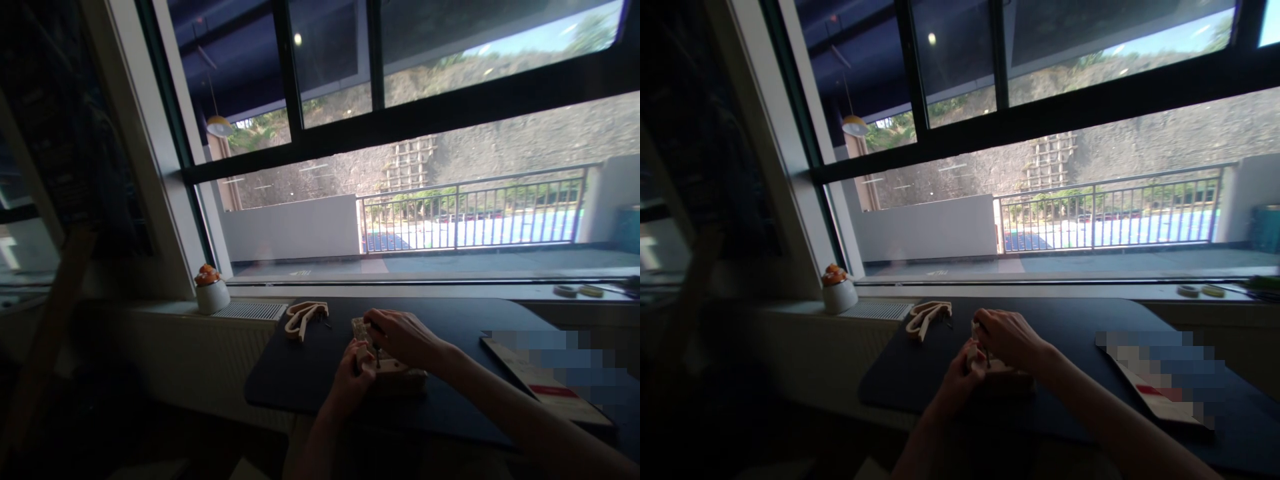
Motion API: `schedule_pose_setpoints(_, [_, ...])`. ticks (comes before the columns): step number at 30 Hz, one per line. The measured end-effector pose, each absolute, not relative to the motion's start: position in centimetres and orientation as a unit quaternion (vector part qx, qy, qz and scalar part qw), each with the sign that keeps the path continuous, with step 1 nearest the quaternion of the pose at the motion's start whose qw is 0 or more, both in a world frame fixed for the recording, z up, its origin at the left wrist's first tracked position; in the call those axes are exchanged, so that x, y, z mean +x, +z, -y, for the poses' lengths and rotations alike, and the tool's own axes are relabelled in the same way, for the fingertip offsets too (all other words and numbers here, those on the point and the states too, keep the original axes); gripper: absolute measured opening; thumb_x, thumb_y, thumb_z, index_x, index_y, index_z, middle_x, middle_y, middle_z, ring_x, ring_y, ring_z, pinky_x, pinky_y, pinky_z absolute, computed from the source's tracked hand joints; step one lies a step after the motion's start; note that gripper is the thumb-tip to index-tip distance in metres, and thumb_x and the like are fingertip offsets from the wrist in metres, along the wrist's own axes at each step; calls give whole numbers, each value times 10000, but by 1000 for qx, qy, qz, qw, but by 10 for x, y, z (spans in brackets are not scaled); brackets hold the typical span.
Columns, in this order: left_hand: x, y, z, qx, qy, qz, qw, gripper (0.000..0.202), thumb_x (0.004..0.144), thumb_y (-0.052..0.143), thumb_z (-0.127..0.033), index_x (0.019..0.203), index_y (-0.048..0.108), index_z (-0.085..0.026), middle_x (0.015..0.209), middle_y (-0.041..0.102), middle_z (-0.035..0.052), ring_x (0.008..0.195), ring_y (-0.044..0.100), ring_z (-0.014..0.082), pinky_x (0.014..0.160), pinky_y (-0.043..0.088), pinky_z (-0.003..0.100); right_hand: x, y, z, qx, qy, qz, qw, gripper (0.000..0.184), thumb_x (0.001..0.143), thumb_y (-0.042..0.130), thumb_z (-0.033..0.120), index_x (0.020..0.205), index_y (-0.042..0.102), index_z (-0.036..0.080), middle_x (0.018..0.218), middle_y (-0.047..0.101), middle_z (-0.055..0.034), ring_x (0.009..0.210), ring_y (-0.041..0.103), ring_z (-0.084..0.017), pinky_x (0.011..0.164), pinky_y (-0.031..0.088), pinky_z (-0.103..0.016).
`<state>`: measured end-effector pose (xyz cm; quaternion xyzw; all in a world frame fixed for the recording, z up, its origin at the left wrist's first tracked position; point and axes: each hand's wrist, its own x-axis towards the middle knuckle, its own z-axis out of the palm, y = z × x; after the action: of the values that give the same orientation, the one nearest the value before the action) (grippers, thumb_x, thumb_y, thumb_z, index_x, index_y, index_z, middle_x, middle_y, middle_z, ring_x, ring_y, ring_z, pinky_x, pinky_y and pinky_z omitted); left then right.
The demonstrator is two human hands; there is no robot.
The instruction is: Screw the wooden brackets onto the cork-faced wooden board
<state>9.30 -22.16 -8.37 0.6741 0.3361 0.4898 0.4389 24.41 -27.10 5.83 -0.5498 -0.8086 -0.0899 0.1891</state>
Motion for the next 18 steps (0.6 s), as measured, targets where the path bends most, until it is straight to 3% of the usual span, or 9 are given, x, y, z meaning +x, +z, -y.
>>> schedule_pose_setpoints(9, [93, -78, 223, 687, 487, -322, 433, 226, 654, 647, -172, 876, 681, -193, 1228, 622, 59, 1341, 368, 300, 1127, 252, 388, 250, 53, 265, -589, -94, 781, 187, 218, 940, 468, 357, 939, 596, 181, 798, 719, -57, 733, 671, -198, 587, 319, -268])
schedule_pose_setpoints(13, [93, -75, 225, 684, 490, -327, 429, 207, 650, 643, -177, 854, 677, -190, 1225, 624, 70, 1348, 357, 312, 1125, 250, 394, 251, 48, 261, -627, -108, 750, 181, 279, 910, 491, 450, 874, 600, 195, 737, 717, -59, 697, 679, -223, 547, 287, -275])
schedule_pose_setpoints(18, [93, -76, 225, 684, 488, -330, 431, 195, 648, 644, -190, 840, 674, -181, 1228, 625, 83, 1346, 364, 314, 1122, 257, 389, 247, 46, 259, -649, -125, 730, 173, 319, 940, 409, 433, 847, 591, 189, 747, 721, -105, 722, 690, -266, 558, 296, -293])
